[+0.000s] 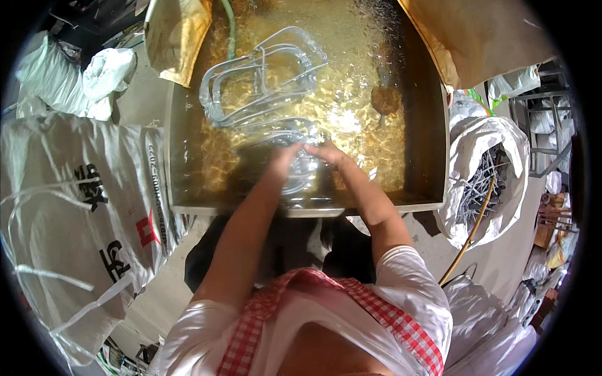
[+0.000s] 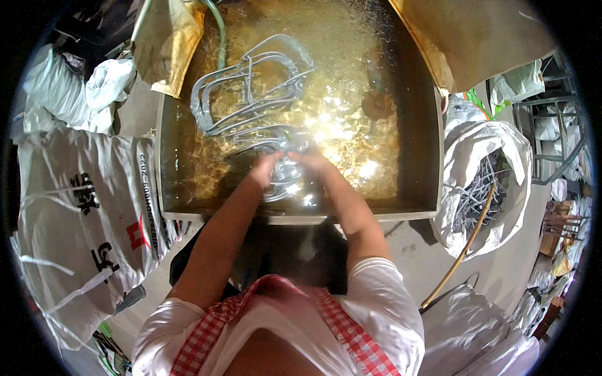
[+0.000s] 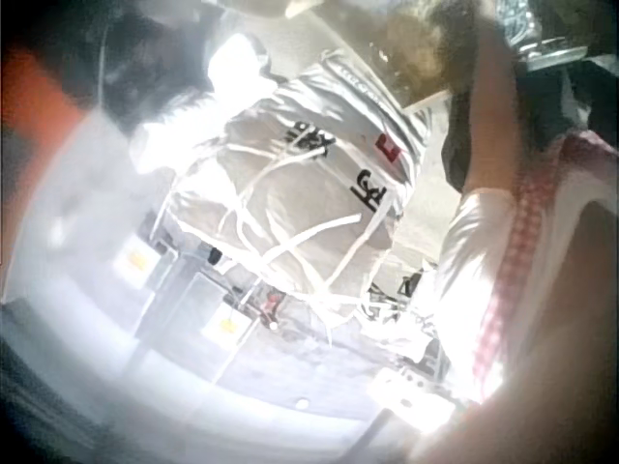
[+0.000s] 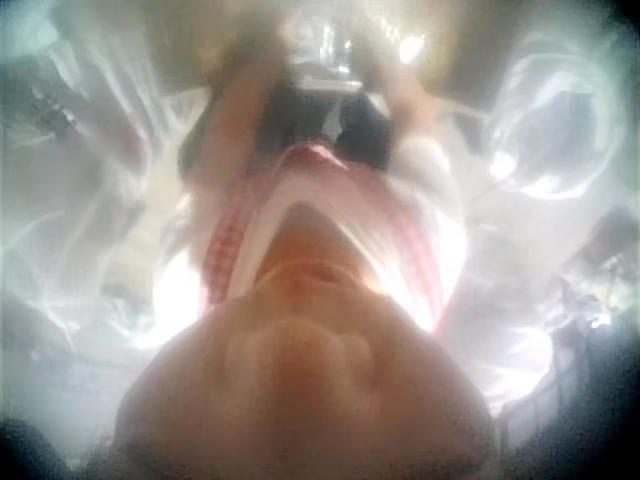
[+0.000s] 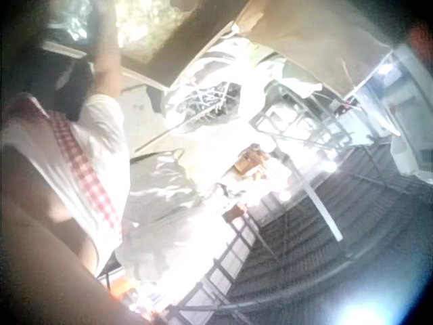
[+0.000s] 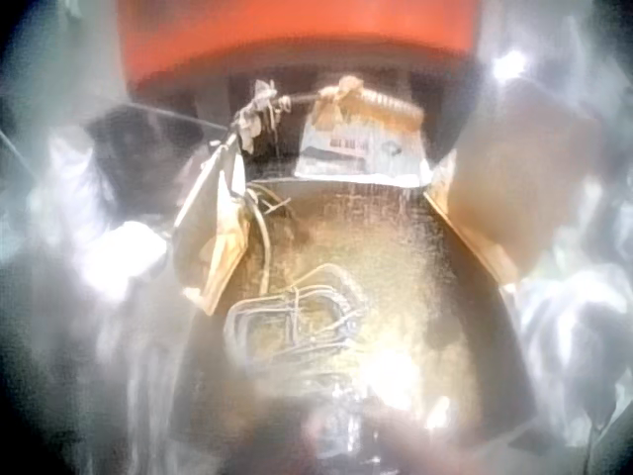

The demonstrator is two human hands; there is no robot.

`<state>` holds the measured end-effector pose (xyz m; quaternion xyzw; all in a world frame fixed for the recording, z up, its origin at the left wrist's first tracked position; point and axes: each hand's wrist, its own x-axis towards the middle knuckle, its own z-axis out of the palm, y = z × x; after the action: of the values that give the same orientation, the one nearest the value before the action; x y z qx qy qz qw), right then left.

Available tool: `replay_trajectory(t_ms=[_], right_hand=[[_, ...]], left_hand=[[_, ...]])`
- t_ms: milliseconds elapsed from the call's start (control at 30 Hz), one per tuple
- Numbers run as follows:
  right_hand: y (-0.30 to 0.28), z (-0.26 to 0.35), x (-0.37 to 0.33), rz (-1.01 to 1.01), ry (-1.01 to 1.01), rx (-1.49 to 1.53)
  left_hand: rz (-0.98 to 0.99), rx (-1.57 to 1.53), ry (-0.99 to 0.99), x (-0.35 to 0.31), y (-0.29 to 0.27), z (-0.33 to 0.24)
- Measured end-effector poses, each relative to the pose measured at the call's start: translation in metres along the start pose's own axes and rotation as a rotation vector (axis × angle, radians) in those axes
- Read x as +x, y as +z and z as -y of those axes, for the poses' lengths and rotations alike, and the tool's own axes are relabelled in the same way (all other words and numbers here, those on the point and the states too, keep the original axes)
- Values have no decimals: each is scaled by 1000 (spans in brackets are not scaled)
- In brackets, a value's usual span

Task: The person rinses plastic parts in a tub of liquid, places them in a large white bag, and then ties a smaller white bag closed with a string.

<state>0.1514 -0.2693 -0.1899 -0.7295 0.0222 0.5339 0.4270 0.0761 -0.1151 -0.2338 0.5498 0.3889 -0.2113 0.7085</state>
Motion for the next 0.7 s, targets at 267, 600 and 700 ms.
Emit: replay_trajectory(t_ms=[267, 600, 700], right_hand=[[34, -63, 49, 58, 49, -56], [38, -24, -12, -207, -475, -117], [36, 19, -75, -184, -655, -372]], left_hand=[[276, -234, -78, 73, -2, 66], [267, -229, 28, -40, 22, -33], [297, -364, 245, -80, 18, -54]])
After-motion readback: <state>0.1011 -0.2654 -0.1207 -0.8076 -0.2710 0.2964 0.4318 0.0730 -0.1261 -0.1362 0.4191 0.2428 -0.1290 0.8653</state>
